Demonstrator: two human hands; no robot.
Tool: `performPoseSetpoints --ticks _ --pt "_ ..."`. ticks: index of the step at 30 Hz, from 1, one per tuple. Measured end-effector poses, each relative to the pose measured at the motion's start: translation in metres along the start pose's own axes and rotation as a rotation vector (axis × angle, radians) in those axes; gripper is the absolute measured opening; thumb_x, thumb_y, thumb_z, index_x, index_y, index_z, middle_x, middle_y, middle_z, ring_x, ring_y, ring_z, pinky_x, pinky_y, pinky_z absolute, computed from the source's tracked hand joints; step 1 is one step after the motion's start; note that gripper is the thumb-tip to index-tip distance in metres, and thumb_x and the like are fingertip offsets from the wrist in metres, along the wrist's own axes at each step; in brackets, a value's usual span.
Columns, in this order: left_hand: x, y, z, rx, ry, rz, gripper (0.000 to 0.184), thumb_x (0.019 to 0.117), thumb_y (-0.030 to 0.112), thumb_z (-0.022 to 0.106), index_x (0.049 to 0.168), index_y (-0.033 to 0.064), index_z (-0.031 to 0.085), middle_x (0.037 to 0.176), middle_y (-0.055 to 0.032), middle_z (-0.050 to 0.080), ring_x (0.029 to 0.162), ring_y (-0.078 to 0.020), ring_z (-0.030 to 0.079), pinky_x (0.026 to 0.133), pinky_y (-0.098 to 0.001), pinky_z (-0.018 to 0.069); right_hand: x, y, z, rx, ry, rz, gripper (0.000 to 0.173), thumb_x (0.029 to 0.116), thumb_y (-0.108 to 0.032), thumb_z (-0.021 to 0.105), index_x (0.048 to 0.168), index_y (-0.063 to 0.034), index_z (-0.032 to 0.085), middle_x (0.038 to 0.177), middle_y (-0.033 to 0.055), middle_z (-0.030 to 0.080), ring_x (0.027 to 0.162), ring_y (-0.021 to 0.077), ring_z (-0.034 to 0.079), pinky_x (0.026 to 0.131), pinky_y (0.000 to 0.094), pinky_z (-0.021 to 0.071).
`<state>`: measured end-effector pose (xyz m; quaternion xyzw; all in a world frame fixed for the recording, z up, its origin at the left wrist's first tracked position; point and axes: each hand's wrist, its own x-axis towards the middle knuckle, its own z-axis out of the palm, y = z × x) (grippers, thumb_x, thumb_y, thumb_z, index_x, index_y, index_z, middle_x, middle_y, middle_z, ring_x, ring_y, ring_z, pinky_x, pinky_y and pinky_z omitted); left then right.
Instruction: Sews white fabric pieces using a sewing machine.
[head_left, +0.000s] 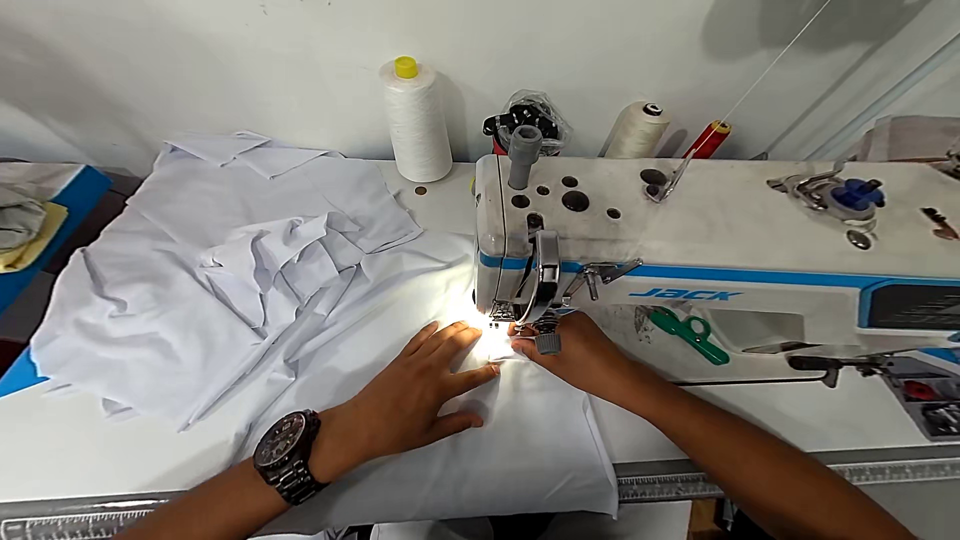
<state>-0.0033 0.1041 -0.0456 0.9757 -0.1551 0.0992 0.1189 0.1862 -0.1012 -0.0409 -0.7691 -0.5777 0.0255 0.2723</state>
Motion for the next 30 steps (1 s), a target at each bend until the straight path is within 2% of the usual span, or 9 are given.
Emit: performPoseSetpoints --ticks 5,8,12,16,18,20,24,26,30 --pt "-0.006 -0.008 0.008 -0.003 -0.018 0.047 0.058 0.0994 0.069 0.039 0.149 0.0423 0.051 0.163 -0.0132 0.036 0.154 -0.0317 0.028 0.121 -0.0657 0.0233 -0.001 0.003 0.001 -0.017 0.006 -0.004 0.017 0.0949 -0.023 0.068 0.096 -0.0079 0.076 0.084 0.0041 0.074 0.08 0.017 0.072 0.073 0.0379 0.0583" --pt "-0.007 -0.008 0.01 -0.016 -0.01 0.049 0.058 0.0991 0.07 0.039 0.149 0.0433 0.051 0.164 -0.0101 0.035 0.155 -0.0308 0.027 0.122 -0.0655 0.0221 -0.002 0.007 0.007 -0.111 0.029 -0.139 0.017 0.0966 -0.021 0.062 0.094 -0.0105 0.075 0.084 0.0043 0.073 0.08 0.0181 0.072 0.072 0.0372 0.0594" --pt "-0.007 -0.008 0.01 -0.026 -0.003 0.05 0.057 0.0995 0.07 0.038 0.149 0.0436 0.051 0.164 -0.0103 0.036 0.155 -0.0297 0.027 0.122 -0.0646 0.0219 -0.003 0.0 0.008 -0.198 -0.07 -0.212 0.023 0.1003 -0.019 0.059 0.114 -0.027 0.075 0.09 0.0023 0.068 0.087 0.0191 0.067 0.078 0.0376 0.0564" --pt "-0.007 -0.006 0.008 -0.027 0.012 0.048 0.055 0.0996 0.068 0.041 0.147 0.0431 0.053 0.159 -0.0125 0.041 0.153 -0.03 0.03 0.122 -0.0629 0.0248 -0.001 -0.005 0.006 -0.228 -0.151 -0.211 0.035 0.1013 -0.019 0.058 0.128 -0.0373 0.07 0.103 0.0033 0.07 0.097 0.0213 0.067 0.083 0.0401 0.0562" --pt "-0.008 -0.005 0.007 -0.018 0.011 0.061 0.054 0.1006 0.066 0.04 0.147 0.0424 0.052 0.156 -0.0105 0.044 0.151 -0.0297 0.032 0.121 -0.0637 0.0268 0.001 -0.006 0.005 -0.219 -0.191 -0.195 0.037 0.102 -0.019 0.057 0.132 -0.0381 0.068 0.107 0.0034 0.068 0.099 0.0212 0.066 0.084 0.0404 0.0555" --pt "-0.01 -0.004 0.008 -0.009 -0.005 0.066 0.055 0.1013 0.066 0.038 0.149 0.0425 0.05 0.158 -0.0092 0.042 0.152 -0.0289 0.031 0.121 -0.065 0.0254 0.001 -0.005 0.003 -0.193 -0.174 -0.15 0.03 0.1027 -0.021 0.057 0.126 -0.0334 0.072 0.101 0.0027 0.069 0.096 0.0195 0.067 0.084 0.0386 0.0558" --pt "-0.012 -0.003 0.008 0.016 -0.025 0.072 0.058 0.1006 0.07 0.033 0.152 0.0446 0.046 0.161 -0.0091 0.039 0.154 -0.0303 0.029 0.12 -0.0683 0.0224 -0.003 0.003 0.004 -0.176 0.029 -0.139 0.021 0.0987 -0.021 0.058 0.1 -0.0123 0.077 0.087 0.0044 0.073 0.082 0.0196 0.072 0.073 0.0375 0.0593" --pt "-0.011 -0.003 0.007 0.023 -0.03 0.076 0.06 0.0998 0.072 0.032 0.152 0.0458 0.045 0.162 -0.01 0.039 0.154 -0.0317 0.028 0.119 -0.0695 0.0225 -0.002 0.005 0.002 -0.124 0.039 -0.104 0.018 0.0963 -0.021 0.062 0.091 -0.0106 0.076 0.081 0.0027 0.072 0.076 0.0175 0.071 0.068 0.0372 0.0579" --pt "-0.011 -0.003 0.007 0.006 -0.041 0.067 0.062 0.0982 0.075 0.031 0.152 0.0471 0.045 0.164 -0.0101 0.034 0.155 -0.0309 0.026 0.119 -0.0701 0.0206 0.002 0.01 0.0 -0.018 -0.001 -0.057 0.017 0.0943 -0.021 0.067 0.088 -0.008 0.075 0.077 0.0049 0.072 0.074 0.0179 0.07 0.067 0.0386 0.0564"
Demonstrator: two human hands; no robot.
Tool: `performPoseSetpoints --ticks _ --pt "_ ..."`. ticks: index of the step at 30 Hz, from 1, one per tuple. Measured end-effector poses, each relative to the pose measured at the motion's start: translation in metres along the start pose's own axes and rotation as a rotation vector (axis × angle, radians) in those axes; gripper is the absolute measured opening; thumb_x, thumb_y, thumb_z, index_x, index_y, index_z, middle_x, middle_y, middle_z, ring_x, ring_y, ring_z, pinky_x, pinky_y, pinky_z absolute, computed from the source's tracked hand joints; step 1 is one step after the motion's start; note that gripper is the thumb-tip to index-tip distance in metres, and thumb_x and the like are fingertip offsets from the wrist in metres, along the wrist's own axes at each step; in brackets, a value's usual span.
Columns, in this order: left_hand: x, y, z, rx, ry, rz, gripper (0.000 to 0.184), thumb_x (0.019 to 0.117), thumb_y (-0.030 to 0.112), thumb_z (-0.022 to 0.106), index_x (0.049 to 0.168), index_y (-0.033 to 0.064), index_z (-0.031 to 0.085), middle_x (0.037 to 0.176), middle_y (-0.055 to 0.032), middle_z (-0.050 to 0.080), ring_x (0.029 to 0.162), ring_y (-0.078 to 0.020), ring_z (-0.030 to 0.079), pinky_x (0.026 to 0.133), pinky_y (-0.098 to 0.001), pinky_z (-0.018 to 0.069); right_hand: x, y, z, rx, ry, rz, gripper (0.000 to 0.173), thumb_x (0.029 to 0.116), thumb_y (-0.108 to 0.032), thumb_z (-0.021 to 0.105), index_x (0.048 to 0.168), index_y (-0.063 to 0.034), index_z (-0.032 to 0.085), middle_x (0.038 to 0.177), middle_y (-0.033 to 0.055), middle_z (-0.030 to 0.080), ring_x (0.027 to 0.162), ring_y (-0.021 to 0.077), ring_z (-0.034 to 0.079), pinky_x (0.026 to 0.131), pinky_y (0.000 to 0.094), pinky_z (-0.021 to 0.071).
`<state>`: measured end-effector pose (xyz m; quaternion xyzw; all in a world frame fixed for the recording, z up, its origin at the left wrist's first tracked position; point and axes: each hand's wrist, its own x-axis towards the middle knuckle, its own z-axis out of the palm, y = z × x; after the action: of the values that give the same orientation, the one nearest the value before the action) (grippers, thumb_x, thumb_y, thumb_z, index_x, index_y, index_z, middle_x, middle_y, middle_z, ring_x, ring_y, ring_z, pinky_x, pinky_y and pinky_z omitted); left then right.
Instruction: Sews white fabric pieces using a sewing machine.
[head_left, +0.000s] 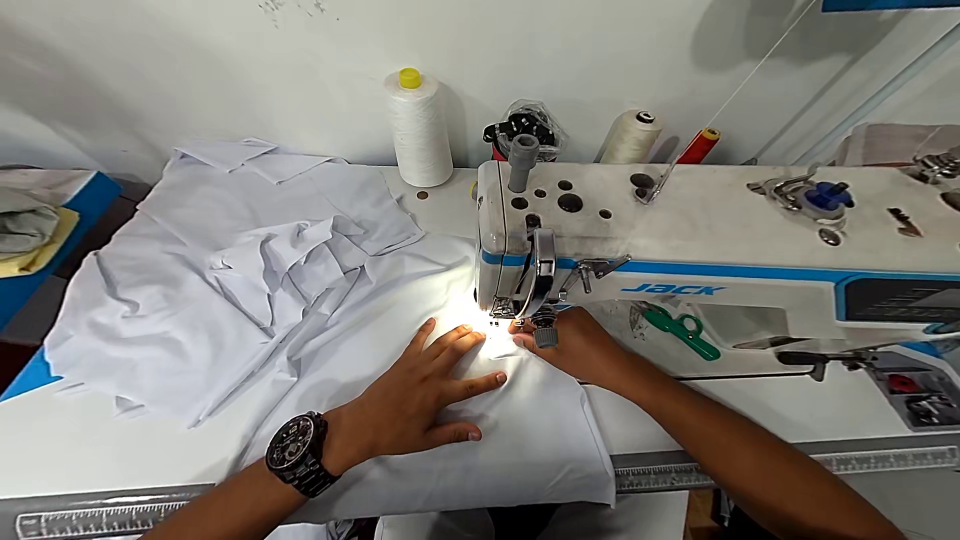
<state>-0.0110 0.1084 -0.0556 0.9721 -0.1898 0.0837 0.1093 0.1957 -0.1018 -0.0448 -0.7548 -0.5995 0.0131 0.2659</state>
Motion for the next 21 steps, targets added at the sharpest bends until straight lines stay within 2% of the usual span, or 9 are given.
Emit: performPoseSetpoints --ticks 4,6,8,11,13,15,18,19,21 --pt "-0.005 0.007 0.0 -0.009 0.003 0.013 0.063 0.0979 0.075 0.031 0.152 0.0462 0.045 0.164 -0.0099 0.035 0.155 -0.0301 0.026 0.12 -0.0686 0.0212 -0.012 -0.015 -0.002 -0.082 0.004 -0.015 0.017 0.099 -0.024 0.065 0.101 -0.0101 0.075 0.096 0.0053 0.071 0.09 0.0189 0.071 0.079 0.0377 0.0598" --pt "-0.014 0.015 0.001 -0.013 0.002 0.019 0.064 0.0979 0.076 0.03 0.154 0.0467 0.042 0.165 -0.0102 0.034 0.155 -0.0299 0.025 0.121 -0.0681 0.0208 -0.028 -0.031 -0.001 -0.221 0.079 -0.08 0.017 0.0992 -0.017 0.062 0.107 -0.0135 0.076 0.103 0.0059 0.069 0.096 0.0213 0.067 0.082 0.0374 0.0574" --pt "-0.02 0.02 0.002 -0.021 0.011 0.027 0.063 0.0984 0.075 0.032 0.154 0.0469 0.041 0.165 -0.0102 0.033 0.155 -0.03 0.025 0.121 -0.0678 0.0212 -0.046 -0.048 0.003 -0.278 0.15 -0.119 0.023 0.0983 -0.01 0.059 0.114 -0.0133 0.075 0.117 0.006 0.071 0.112 0.0227 0.067 0.097 0.0391 0.0552" --pt "-0.017 0.021 0.002 -0.011 0.011 0.039 0.062 0.0988 0.074 0.032 0.153 0.0467 0.044 0.163 -0.011 0.036 0.155 -0.0308 0.027 0.12 -0.0691 0.0212 -0.057 -0.069 0.012 -0.209 0.081 -0.139 0.042 0.1088 -0.033 0.045 0.138 -0.0101 0.064 0.149 0.0058 0.058 0.143 0.0198 0.05 0.119 0.0406 0.0398" --pt "-0.014 0.021 0.002 -0.006 0.002 0.042 0.06 0.0991 0.073 0.032 0.15 0.0464 0.048 0.162 -0.0094 0.038 0.154 -0.0302 0.027 0.119 -0.0693 0.0216 -0.06 -0.072 0.019 -0.168 -0.02 -0.144 0.055 0.1097 -0.046 0.036 0.146 -0.0108 0.057 0.159 0.0032 0.048 0.151 0.0175 0.037 0.125 0.0433 0.0294" --pt "-0.017 0.022 -0.005 -0.02 0.021 0.0 0.057 0.1004 0.07 0.035 0.147 0.0429 0.054 0.161 -0.0071 0.041 0.153 -0.0288 0.03 0.119 -0.0683 0.0231 -0.062 -0.071 0.022 -0.173 -0.078 -0.139 0.061 0.1094 -0.051 0.03 0.151 -0.0117 0.052 0.163 0.0016 0.042 0.154 0.0163 0.031 0.127 0.0454 0.0243" --pt "-0.059 0.028 -0.036 0.005 0.268 -0.389 0.048 0.1011 0.051 0.051 0.131 0.018 0.07 0.143 -0.0097 0.061 0.137 -0.0304 0.053 0.113 -0.0592 0.0409 -0.063 -0.069 0.021 -0.186 -0.119 -0.126 0.064 0.1091 -0.054 0.027 0.156 -0.0151 0.045 0.166 -0.001 0.036 0.157 0.0169 0.025 0.127 0.0553 0.0169" --pt "-0.082 0.033 -0.049 0.054 0.33 -0.617 0.052 0.1003 0.048 0.055 0.133 0.0094 0.067 0.14 -0.0155 0.061 0.133 -0.0367 0.055 0.109 -0.0607 0.0437 -0.064 -0.069 0.021 -0.194 -0.122 -0.116 0.063 0.109 -0.054 0.027 0.157 -0.0166 0.044 0.167 -0.0026 0.035 0.157 0.0177 0.022 0.126 0.0597 0.0141" --pt "-0.125 0.044 -0.057 0.152 0.411 -1.051 0.066 0.0957 0.048 0.063 0.13 -0.0087 0.06 0.136 -0.037 0.053 0.129 -0.0597 0.047 0.1 -0.0767 0.0389 -0.067 -0.07 0.021 -0.214 -0.139 -0.099 0.061 0.1088 -0.053 0.029 0.158 -0.019 0.043 0.168 -0.0055 0.033 0.158 0.018 0.019 0.125 0.0633 0.0108"
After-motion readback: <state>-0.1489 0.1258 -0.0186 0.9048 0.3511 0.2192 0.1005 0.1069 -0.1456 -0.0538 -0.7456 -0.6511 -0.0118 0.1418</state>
